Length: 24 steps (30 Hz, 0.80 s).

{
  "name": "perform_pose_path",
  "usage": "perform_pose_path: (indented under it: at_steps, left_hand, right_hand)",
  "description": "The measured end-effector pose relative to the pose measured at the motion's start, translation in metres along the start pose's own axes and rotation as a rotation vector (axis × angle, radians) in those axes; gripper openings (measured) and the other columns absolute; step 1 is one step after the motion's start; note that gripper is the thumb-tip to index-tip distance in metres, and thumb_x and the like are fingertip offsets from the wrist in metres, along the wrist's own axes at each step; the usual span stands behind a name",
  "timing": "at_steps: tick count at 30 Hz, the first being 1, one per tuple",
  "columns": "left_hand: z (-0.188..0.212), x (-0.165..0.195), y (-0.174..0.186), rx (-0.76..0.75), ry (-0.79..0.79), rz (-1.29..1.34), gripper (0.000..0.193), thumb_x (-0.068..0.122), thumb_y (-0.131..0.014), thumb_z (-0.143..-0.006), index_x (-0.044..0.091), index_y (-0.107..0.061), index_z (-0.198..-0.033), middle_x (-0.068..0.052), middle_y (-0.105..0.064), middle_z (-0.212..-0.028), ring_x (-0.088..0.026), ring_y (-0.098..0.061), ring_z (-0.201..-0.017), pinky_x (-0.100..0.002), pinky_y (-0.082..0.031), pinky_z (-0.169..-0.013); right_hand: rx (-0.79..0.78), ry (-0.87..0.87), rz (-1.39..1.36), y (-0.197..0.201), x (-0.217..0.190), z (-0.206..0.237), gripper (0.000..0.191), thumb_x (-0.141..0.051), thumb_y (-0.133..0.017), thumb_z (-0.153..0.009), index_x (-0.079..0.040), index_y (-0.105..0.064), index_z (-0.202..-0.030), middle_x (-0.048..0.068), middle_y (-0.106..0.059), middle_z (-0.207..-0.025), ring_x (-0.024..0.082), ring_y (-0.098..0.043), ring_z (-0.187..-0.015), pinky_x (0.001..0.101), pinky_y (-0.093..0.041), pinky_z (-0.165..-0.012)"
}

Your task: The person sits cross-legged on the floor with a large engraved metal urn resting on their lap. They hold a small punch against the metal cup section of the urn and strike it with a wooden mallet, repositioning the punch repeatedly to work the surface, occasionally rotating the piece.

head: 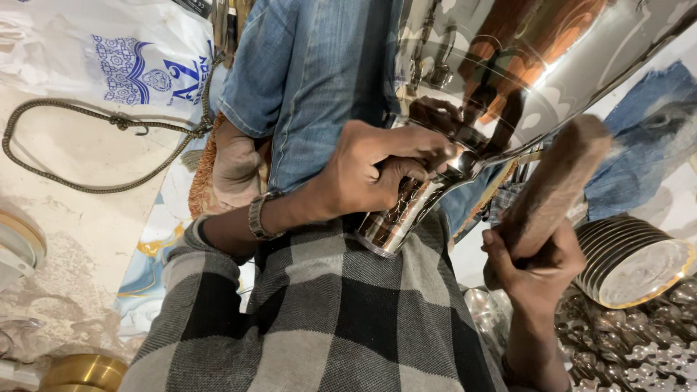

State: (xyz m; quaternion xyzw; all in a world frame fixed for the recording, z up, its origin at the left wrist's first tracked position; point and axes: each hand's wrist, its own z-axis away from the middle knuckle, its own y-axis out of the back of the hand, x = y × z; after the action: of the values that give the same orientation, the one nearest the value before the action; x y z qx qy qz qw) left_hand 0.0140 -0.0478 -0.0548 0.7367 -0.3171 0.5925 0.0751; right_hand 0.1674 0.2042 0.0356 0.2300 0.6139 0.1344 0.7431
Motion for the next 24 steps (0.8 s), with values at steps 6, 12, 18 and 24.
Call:
perform_pose_path:
  at_steps: [6, 12, 18, 24]
  left_hand:
    - [0.012, 0.003, -0.01, 0.095, 0.031, 0.025, 0.048, -0.026, -0.046, -0.087, -0.009, -0.062, -0.129, -0.027, -0.069, -0.127, -0.033, -0.075, -0.116, -0.033, -0.07, -0.097]
    - [0.012, 0.006, -0.016, 0.152, 0.031, -0.065, 0.038, -0.022, -0.058, -0.092, -0.007, -0.065, -0.126, -0.024, -0.072, -0.122, -0.027, -0.079, -0.102, -0.027, -0.07, -0.085]
    - [0.015, -0.002, -0.012, 0.019, -0.038, -0.206, 0.049, -0.003, -0.07, -0.082, 0.001, -0.064, -0.13, -0.021, -0.075, -0.114, -0.016, -0.077, -0.08, -0.025, -0.065, -0.061]
    - [0.003, -0.019, -0.009, -0.183, -0.074, -0.318, 0.063, -0.003, -0.067, -0.082, 0.013, -0.06, -0.142, -0.013, -0.076, -0.098, -0.006, -0.055, -0.046, -0.022, -0.046, -0.042]
  right_hand:
    - [0.029, 0.08, 0.146, 0.002, -0.023, -0.029, 0.067, 0.009, -0.073, -0.073, 0.005, -0.058, -0.138, 0.015, -0.07, -0.104, 0.019, -0.068, -0.081, 0.0317, -0.059, -0.076]
    - [-0.15, 0.154, -0.139, 0.014, -0.057, -0.062, 0.069, 0.012, -0.071, -0.082, -0.011, -0.057, -0.145, 0.015, -0.066, -0.133, 0.02, -0.076, -0.089, 0.0309, -0.068, -0.079]
    - [-0.326, 0.019, 0.474, 0.052, -0.092, -0.078, 0.066, 0.01, -0.071, -0.068, -0.013, -0.067, -0.13, 0.021, -0.071, -0.12, 0.024, -0.076, -0.086, 0.0348, -0.062, -0.074]
    - [-0.288, -0.003, 0.449, 0.072, -0.086, -0.054, 0.07, 0.006, -0.065, -0.069, -0.005, -0.062, -0.139, 0.02, -0.067, -0.121, 0.022, -0.071, -0.091, 0.029, -0.059, -0.072]
